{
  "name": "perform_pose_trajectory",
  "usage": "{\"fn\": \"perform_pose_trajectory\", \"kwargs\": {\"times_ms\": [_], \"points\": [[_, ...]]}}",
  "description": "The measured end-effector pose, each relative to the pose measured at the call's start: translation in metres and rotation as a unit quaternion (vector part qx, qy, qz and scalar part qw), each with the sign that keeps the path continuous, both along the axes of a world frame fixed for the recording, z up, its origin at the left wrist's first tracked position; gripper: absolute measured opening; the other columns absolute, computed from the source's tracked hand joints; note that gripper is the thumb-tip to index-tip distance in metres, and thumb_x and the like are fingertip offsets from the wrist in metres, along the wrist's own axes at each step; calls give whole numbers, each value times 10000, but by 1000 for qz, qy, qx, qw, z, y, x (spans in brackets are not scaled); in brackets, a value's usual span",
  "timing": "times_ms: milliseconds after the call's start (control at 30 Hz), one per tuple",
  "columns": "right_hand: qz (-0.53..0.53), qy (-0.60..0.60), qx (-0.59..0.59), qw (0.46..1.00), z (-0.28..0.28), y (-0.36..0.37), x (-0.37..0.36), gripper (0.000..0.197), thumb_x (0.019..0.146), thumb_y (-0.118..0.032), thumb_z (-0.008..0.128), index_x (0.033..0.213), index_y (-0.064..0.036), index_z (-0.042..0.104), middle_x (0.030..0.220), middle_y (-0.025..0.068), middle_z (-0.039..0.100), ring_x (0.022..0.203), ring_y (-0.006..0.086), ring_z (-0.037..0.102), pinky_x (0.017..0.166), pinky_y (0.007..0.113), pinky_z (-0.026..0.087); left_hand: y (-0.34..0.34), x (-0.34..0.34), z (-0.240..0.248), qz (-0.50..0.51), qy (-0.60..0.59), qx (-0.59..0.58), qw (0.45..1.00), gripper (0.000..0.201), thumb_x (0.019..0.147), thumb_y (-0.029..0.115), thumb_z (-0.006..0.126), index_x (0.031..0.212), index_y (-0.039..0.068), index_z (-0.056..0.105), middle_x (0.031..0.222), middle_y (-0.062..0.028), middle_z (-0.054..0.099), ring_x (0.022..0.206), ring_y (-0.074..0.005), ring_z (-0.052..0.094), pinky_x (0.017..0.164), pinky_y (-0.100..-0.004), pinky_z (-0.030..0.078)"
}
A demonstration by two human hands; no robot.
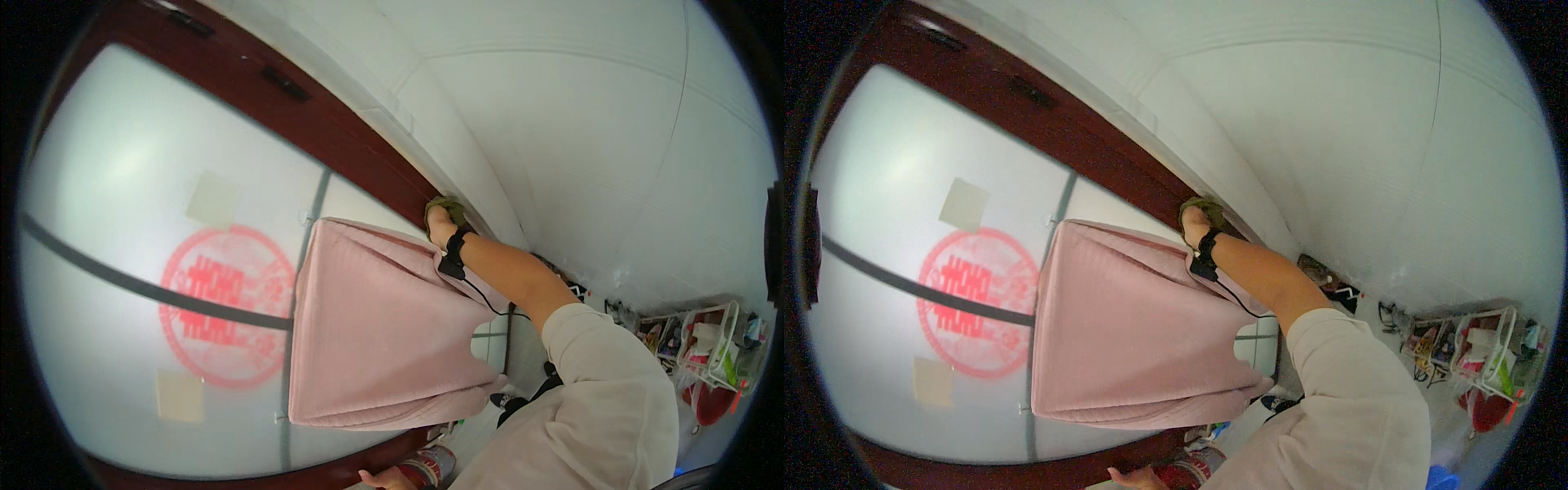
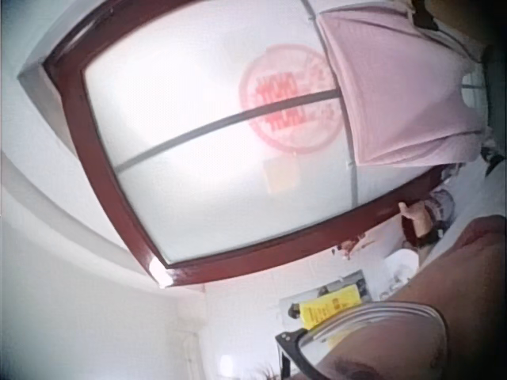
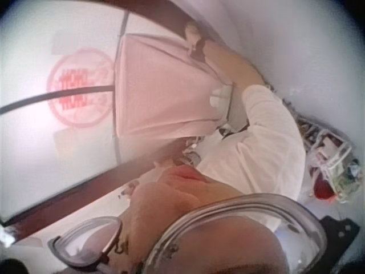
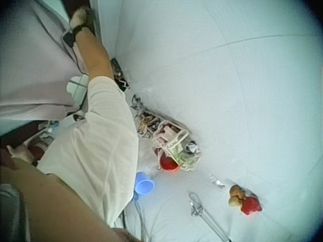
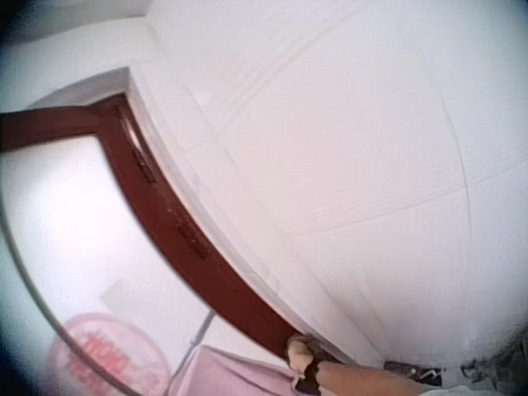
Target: The person cleans a bathroom by wiping a door frame, wall tiles, and around a sink using a cloth.
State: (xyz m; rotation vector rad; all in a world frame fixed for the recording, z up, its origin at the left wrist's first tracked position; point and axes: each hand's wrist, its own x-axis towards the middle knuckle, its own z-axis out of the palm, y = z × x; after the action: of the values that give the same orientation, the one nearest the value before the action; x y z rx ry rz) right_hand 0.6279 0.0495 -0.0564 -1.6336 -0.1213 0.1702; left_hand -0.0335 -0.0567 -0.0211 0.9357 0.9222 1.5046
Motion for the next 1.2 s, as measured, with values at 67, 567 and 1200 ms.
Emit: {"fn": "perform_pose_trajectory", "kwargs": {"times_ms": [67,567,1200], "points": [[14,-34,47,998,65,7,-14,463,1017,-399,393,1247,-23,532,1227,130,564,1059,216,543,867,374,490,19,-49,-29,-31,-58,-38,997,834,703,578,731,1339,65,560,1338,-167,522,1123,-334,516,925,-561,447],[191,-309,247,898,307,-20,-29,540,1039,-344,437,1466,-42,301,1361,105,452,1188,195,445,1021,341,415,-21,43,35,-25,30,127,991,779,789,384,689,1451,77,415,1356,-149,501,1135,-325,505,972,-530,446],[200,-262,280,902,385,9,-16,423,1050,-249,440,1442,-107,369,1406,105,463,1259,217,461,1085,324,358,-15,62,46,38,72,154,985,764,795,344,680,1467,120,392,1357,-144,486,1137,-328,510,982,-512,448]]}}
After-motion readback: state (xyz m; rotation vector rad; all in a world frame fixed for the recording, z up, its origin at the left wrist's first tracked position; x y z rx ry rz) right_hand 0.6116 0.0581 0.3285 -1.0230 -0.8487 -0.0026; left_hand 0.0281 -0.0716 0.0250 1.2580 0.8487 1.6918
